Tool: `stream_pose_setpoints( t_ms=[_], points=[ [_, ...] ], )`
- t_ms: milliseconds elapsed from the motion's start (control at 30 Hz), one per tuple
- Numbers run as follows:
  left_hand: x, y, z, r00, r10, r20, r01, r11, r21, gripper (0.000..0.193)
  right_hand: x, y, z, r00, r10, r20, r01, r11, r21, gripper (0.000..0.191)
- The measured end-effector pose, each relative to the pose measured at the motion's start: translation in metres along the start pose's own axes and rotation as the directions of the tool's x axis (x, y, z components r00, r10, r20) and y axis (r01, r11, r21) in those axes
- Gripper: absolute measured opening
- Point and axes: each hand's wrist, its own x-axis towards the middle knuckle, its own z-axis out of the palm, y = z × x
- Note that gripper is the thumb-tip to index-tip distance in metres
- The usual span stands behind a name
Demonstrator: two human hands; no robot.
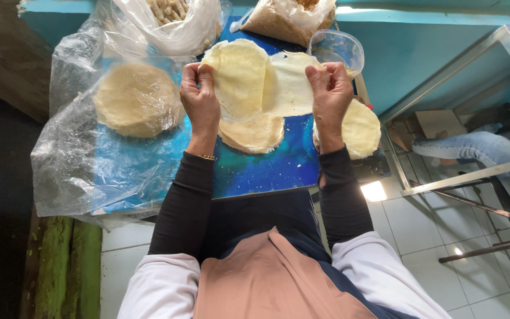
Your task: The person sits at a table and stretches thin translucent dough sheets by hand, peeling each thin layer from a dough ball and stacking the stretched sheets on a pile. They repeat the stretch-and-stack cycle with both hands, handling several dough balls and a container of filling or powder on the table.
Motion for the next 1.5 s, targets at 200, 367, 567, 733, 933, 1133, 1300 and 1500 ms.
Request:
stream_pose_setpoints(
  t_ms=[200, 367, 567, 733, 933, 1133, 1300, 1500],
  points=[
    [0.000, -0.004, -0.001, 0.991, -0.104, 0.090, 0.098, 0.993, 0.066, 0.021, 0.003, 0.000, -0.033, 0.983, 0.134, 0.126, -0.156, 0.970, 0.187, 0.018],
    [0.000, -0.006, -0.001, 0.974, -0.172, 0.150, 0.167, 0.985, 0.040, 0.020, 0.002, -0.021, -0.066, 0.927, 0.260, 0.271, -0.340, 0.886, 0.314, 0.015],
    [-0.009, 0.004, 0.001, 0.962, -0.149, 0.229, 0.103, 0.974, 0.202, 0.018, 0.007, -0.063, -0.099, 0.895, 0.309, 0.321, -0.321, 0.947, -0.016, 0.013],
    [-0.016, 0.013, 0.010, 0.941, -0.187, 0.283, 0.117, 0.962, 0.246, 0.019, 0.011, -0.063, -0.120, 0.922, 0.276, 0.272, -0.284, 0.959, -0.010, 0.013],
    [-0.019, 0.016, 0.011, 0.937, -0.178, 0.301, 0.092, 0.956, 0.278, 0.020, 0.009, -0.005, -0.138, 0.954, 0.278, 0.112, -0.201, 0.870, -0.451, 0.017],
    [-0.020, 0.019, 0.012, 0.935, -0.185, 0.302, 0.088, 0.947, 0.310, 0.020, 0.005, 0.015, -0.153, 0.966, 0.252, 0.058, -0.181, 0.820, -0.543, 0.018],
    [-0.021, 0.026, 0.014, 0.924, -0.175, 0.341, 0.095, 0.966, 0.239, 0.019, -0.004, 0.002, -0.147, 0.983, 0.077, 0.170, 0.052, 0.763, -0.644, 0.015],
    [-0.021, 0.029, 0.015, 0.918, -0.179, 0.354, 0.116, 0.975, 0.190, 0.020, -0.009, -0.004, -0.141, 0.987, -0.008, 0.162, 0.129, 0.647, -0.752, 0.013]
  ],
)
